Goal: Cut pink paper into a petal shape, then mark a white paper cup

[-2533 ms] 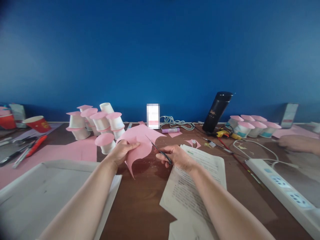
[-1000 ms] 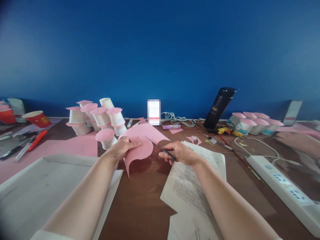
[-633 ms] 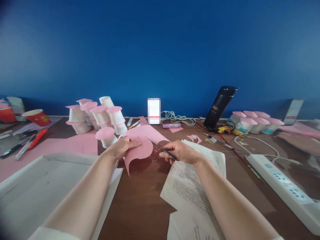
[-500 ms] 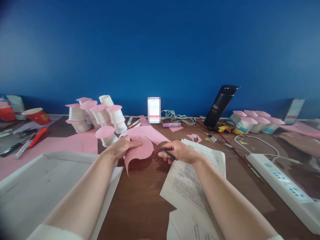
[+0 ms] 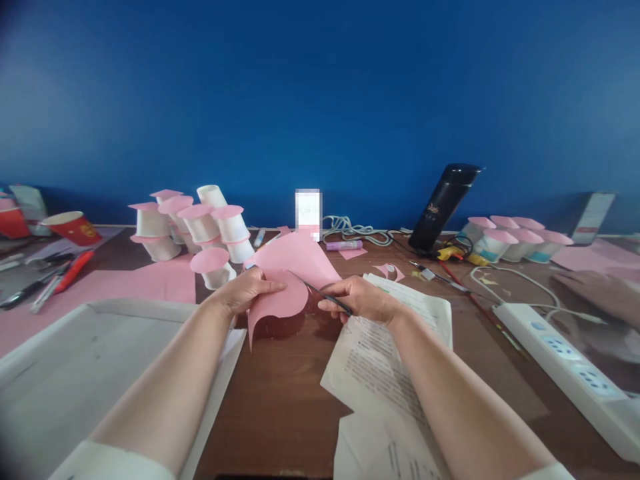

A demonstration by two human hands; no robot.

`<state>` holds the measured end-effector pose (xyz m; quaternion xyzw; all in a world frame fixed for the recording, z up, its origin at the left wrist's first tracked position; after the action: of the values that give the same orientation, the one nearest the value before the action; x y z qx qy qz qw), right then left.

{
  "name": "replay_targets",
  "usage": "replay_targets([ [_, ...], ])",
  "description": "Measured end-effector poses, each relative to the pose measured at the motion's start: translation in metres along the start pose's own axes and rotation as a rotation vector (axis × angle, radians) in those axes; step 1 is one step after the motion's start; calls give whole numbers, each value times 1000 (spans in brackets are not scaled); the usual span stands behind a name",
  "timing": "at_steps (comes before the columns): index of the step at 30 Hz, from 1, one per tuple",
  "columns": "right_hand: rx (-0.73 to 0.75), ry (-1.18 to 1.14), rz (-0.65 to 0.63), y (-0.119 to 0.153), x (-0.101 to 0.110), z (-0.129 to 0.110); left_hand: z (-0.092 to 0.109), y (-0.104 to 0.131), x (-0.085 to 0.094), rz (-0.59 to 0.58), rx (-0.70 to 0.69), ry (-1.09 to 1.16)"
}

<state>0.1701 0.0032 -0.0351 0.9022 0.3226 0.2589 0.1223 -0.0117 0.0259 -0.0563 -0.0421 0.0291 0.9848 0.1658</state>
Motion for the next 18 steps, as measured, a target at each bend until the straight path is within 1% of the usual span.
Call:
replay_targets([
  [9, -10, 26, 10, 0, 2, 0, -1, -1, 1, -30, -28, 17],
  [18, -18, 10, -3, 3, 3, 2, -4, -1, 2, -41, 2, 11],
])
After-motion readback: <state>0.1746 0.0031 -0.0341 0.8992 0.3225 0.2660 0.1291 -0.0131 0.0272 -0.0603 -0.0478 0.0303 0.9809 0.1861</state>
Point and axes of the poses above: each hand's wrist, its own y-axis away from the middle knuckle, its own x-axis out of the back of the hand, z = x × y, the point moved 9 cm from there along -y, towards the middle knuckle, and after that the axes turned 12 degrees about -x, right-handed, at the moved point
